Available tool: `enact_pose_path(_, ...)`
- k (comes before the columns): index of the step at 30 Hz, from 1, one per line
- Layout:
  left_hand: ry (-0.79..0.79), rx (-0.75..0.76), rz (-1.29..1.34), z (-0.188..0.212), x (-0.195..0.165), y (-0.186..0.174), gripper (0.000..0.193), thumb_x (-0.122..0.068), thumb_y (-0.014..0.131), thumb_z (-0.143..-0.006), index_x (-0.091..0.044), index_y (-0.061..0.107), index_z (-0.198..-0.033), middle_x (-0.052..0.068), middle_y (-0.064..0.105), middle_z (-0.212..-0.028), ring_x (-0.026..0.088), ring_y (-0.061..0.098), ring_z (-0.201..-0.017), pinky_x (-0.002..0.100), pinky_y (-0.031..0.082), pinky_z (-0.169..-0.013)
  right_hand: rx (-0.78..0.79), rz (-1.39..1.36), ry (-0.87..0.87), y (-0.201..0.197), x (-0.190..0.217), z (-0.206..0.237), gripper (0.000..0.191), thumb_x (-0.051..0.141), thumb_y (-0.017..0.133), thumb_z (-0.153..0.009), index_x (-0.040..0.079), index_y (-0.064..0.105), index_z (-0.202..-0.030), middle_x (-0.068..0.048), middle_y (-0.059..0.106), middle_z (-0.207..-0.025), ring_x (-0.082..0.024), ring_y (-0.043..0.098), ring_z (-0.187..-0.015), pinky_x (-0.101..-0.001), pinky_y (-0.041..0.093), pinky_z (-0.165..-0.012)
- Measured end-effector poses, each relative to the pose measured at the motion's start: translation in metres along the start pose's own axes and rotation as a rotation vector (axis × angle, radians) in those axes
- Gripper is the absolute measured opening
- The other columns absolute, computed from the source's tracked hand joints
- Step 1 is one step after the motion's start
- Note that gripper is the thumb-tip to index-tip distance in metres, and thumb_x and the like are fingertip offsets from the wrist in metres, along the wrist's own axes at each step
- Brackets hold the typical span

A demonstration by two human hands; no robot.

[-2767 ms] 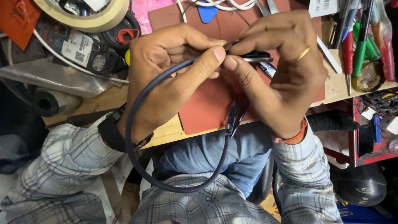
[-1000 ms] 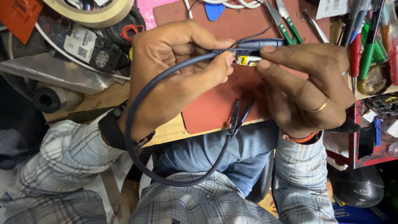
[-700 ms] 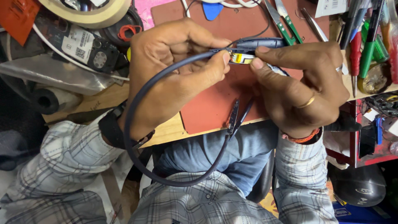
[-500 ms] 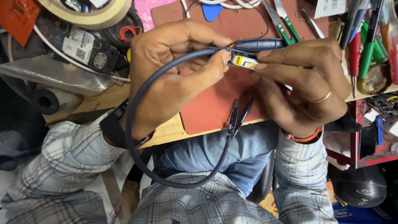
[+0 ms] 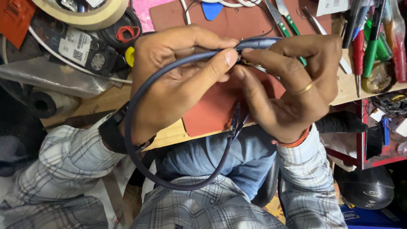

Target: The person repairs a neckband headphone by stripping the cable, exposing the internal wires, and connecting them to a small circuit board. They use a utility knife and pliers to prepare and secure the connections.

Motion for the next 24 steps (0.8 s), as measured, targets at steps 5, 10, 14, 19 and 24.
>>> enact_pose_path(5, -0.019, -0.024, -0.061, -0.0023, -0.0006, 0.0024, 0.010, -0.002, 0.070, -0.106, 0.005, 0.071, -0.113, 0.010, 0.077, -0.100, 0.009, 0.073, -0.090, 0.021, 0.062, -0.081, -0.005, -0.038, 0.080, 0.0017, 0.0025, 0.0027, 0.019, 0.001, 0.089, -0.102, 0.002, 0.075, -0.114, -0.009, 0.054, -0.106, -0.017, 0.057, -0.094, -0.0258, 0.046, -0.077)
enact_pose_path(10, 0.020, -0.013, -0.026, -0.0015, 0.0014, 0.0042, 0.007, 0.000, 0.071, -0.111, 0.007, 0.071, -0.112, 0.012, 0.078, -0.103, 0.009, 0.076, -0.094, 0.020, 0.064, -0.086, -0.011, -0.145, 0.188, 0.0052, 0.0005, 0.0030, 0.015, 0.002, 0.087, -0.106, 0.000, 0.073, -0.110, -0.009, 0.053, -0.106, -0.013, 0.053, -0.088, -0.0221, 0.044, -0.070)
enact_pose_path(14, 0.000, -0.016, 0.003, -0.0022, 0.0052, 0.0034, 0.007, 0.000, 0.071, -0.111, 0.007, 0.070, -0.109, 0.012, 0.079, -0.102, 0.009, 0.076, -0.093, 0.021, 0.065, -0.086, -0.029, -0.096, 0.177, 0.0076, -0.0004, 0.0047, 0.014, 0.001, 0.086, -0.104, -0.002, 0.073, -0.109, -0.010, 0.054, -0.104, -0.015, 0.055, -0.092, -0.0237, 0.047, -0.072)
enact_pose_path(19, -0.048, -0.025, -0.053, -0.0038, 0.0023, 0.0014, 0.009, -0.003, 0.070, -0.109, 0.005, 0.072, -0.112, 0.010, 0.079, -0.095, 0.008, 0.076, -0.085, 0.019, 0.063, -0.077, 0.002, -0.091, 0.169, 0.0089, -0.0002, 0.0068, 0.012, -0.002, 0.081, -0.109, 0.000, 0.072, -0.117, -0.009, 0.054, -0.110, -0.014, 0.054, -0.095, -0.0205, 0.047, -0.074)
enact_pose_path(24, -0.063, -0.036, 0.040, -0.0039, 0.0017, 0.0042, 0.010, -0.004, 0.067, -0.106, 0.005, 0.070, -0.109, 0.007, 0.078, -0.099, 0.007, 0.075, -0.091, 0.021, 0.067, -0.085, -0.015, 0.029, 0.084, 0.0083, 0.0055, 0.0070, 0.020, -0.004, 0.085, -0.102, 0.001, 0.072, -0.115, -0.010, 0.054, -0.108, -0.020, 0.055, -0.098, -0.0283, 0.045, -0.079)
Point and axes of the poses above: each hand's wrist, its own z-axis away from the middle knuckle, its own y-axis out of the palm, x = y × z, the point moved 4 cm from there along -z, towards the middle knuckle
